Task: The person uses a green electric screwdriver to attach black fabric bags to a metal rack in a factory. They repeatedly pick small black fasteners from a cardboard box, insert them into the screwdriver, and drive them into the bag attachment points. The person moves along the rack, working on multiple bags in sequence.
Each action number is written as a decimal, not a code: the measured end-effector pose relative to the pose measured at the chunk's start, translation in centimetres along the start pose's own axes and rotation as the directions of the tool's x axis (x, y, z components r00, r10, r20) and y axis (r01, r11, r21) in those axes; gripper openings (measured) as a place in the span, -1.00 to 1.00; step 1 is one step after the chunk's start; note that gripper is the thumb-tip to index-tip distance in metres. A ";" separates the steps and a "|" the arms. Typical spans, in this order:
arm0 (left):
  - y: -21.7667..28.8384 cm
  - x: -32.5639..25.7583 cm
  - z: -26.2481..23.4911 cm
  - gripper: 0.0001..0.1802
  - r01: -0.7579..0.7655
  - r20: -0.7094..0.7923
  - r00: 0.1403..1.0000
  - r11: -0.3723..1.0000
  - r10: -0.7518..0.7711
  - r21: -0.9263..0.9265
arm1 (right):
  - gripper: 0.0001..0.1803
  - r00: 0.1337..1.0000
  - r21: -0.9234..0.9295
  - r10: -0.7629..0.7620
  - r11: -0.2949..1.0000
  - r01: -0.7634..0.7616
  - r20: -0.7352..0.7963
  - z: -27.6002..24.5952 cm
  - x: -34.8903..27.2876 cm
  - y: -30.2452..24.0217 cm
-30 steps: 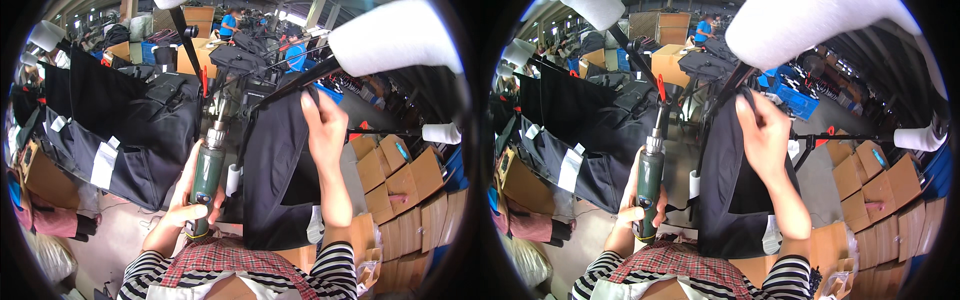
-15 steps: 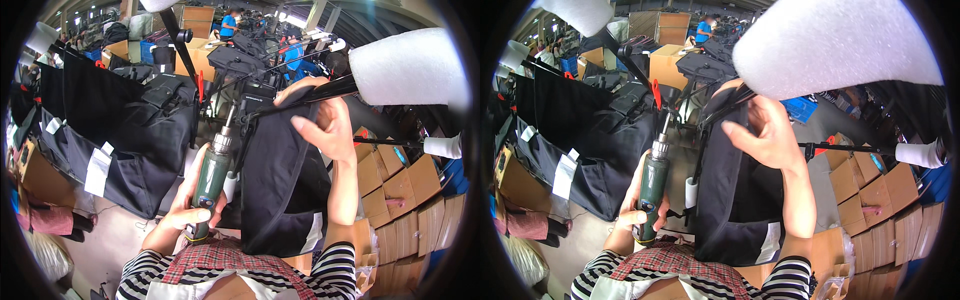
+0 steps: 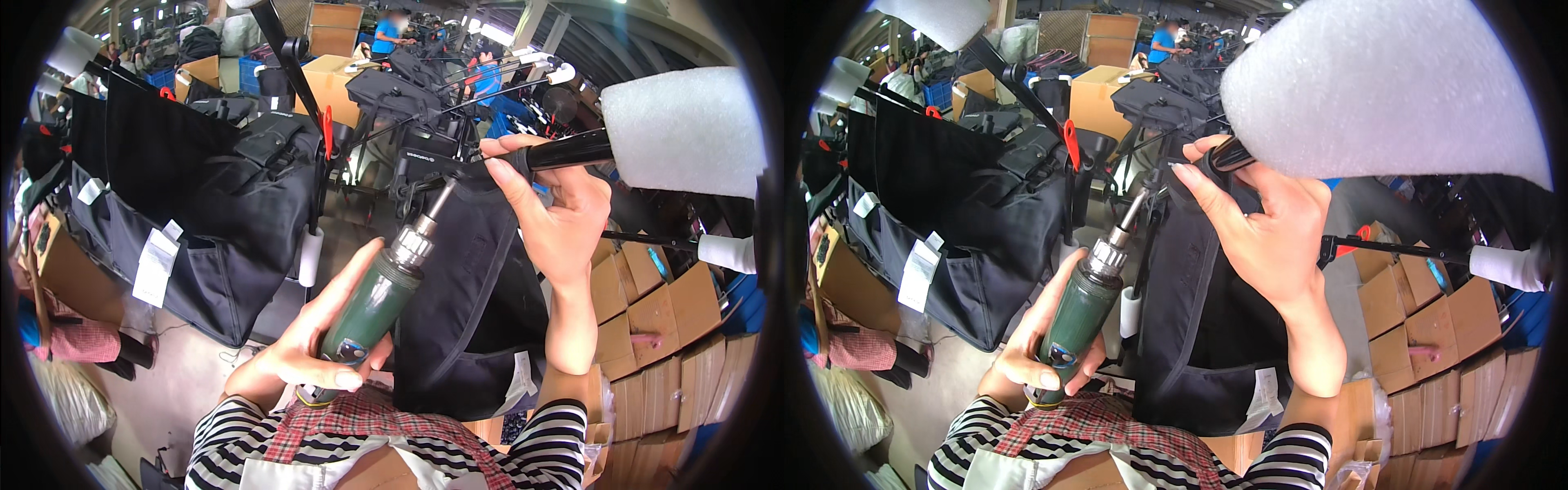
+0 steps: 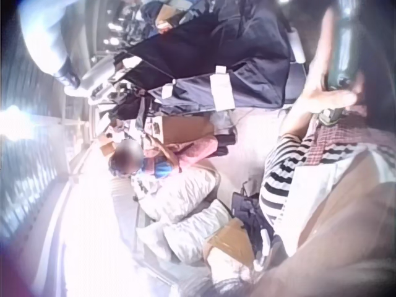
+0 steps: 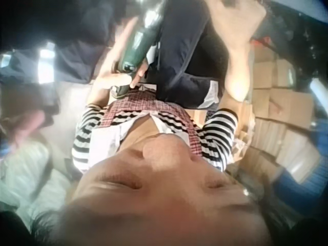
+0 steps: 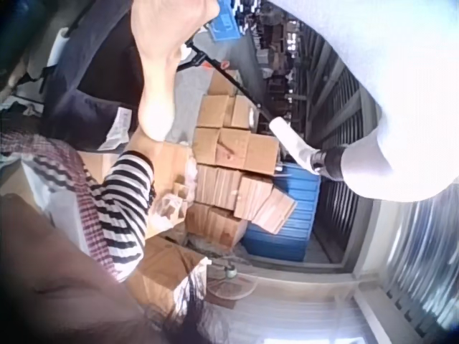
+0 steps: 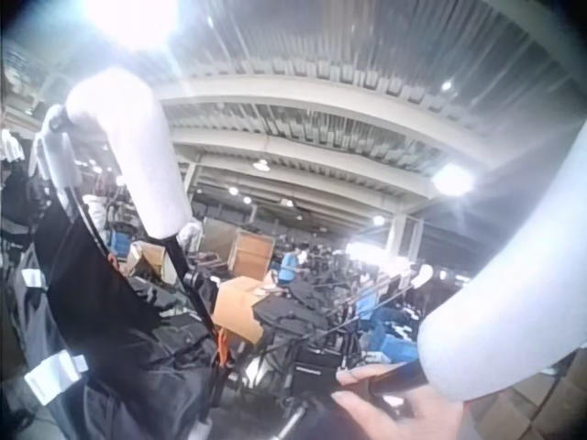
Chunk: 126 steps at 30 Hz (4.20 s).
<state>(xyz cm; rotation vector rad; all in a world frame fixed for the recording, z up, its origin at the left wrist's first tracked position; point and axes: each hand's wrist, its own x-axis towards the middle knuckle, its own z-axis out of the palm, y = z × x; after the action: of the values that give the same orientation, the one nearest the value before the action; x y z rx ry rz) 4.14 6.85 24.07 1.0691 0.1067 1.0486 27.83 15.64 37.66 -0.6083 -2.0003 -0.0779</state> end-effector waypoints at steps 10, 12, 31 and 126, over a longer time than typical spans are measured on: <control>0.0 1.0 1.8 0.38 0.123 0.047 0.992 0.985 -0.118 -0.124 | -0.65 0.958 0.130 -0.137 0.986 0.106 0.252 -2.7 0.8 0.9; -0.2 1.3 2.1 0.37 0.103 0.036 0.994 0.987 -0.099 -0.120 | -0.63 0.949 0.106 -0.170 0.983 0.147 0.265 -2.7 0.9 1.1; -3.0 2.3 4.8 0.33 0.027 0.071 0.997 0.991 -0.018 -0.132 | -0.52 0.963 -0.009 -0.177 0.983 0.182 0.201 -2.1 -0.1 1.7; 0.6 -0.6 -0.9 0.31 -0.146 0.033 0.985 0.931 0.167 -0.333 | -0.60 0.904 0.053 0.197 0.971 -0.234 0.379 7.2 -11.2 -10.9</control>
<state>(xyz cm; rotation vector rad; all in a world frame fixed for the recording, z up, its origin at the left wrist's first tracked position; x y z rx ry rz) 2.92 7.02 23.84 0.8114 -0.2020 1.1299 21.24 4.00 26.75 -0.8259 -2.2689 0.2901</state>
